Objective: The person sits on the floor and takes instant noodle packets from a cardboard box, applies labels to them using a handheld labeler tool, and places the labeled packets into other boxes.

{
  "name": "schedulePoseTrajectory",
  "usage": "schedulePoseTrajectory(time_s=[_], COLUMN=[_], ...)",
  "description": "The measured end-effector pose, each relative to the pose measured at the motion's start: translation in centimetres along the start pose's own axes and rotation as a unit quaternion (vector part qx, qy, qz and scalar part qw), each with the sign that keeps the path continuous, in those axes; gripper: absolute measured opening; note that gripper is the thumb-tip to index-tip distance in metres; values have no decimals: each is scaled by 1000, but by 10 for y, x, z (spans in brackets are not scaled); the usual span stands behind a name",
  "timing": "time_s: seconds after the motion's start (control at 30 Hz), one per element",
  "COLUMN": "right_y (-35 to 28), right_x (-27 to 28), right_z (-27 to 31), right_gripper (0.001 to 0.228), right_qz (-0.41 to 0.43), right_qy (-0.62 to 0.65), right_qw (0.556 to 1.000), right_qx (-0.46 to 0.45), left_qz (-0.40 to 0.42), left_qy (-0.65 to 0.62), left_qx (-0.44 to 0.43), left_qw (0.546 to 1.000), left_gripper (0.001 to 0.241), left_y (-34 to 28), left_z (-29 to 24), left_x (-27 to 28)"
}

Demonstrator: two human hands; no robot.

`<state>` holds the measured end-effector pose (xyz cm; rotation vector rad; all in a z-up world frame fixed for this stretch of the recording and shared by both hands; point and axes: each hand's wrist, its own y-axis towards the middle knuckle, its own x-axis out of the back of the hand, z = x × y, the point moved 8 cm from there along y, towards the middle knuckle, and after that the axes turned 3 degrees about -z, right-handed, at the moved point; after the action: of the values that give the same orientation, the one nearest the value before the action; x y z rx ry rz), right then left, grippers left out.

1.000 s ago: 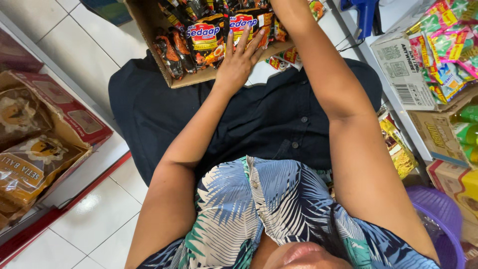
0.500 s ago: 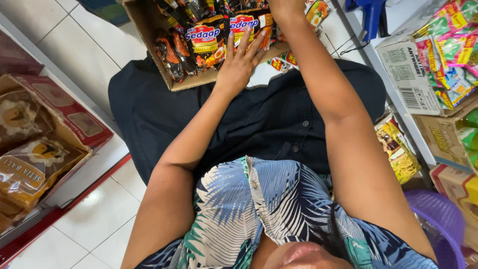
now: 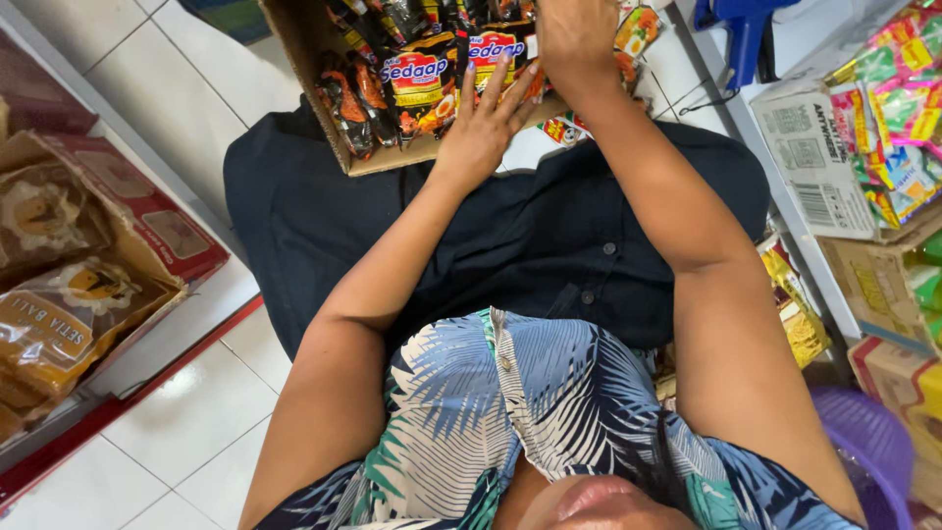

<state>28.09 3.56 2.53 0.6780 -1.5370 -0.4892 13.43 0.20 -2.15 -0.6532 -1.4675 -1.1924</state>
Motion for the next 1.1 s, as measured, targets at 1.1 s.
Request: schedulePoseTrajectory(time_s=[1.1], right_y=[26], right_x=[-32], right_z=[-28], right_gripper=[31], right_qz=[102], right_qy=[18], right_qw=[990], right_qx=[-91], left_qz=[-36], left_qy=[-38], left_qx=[16], left_qw=[999], left_gripper=[50], left_y=[10], left_z=[3], left_x=[-10])
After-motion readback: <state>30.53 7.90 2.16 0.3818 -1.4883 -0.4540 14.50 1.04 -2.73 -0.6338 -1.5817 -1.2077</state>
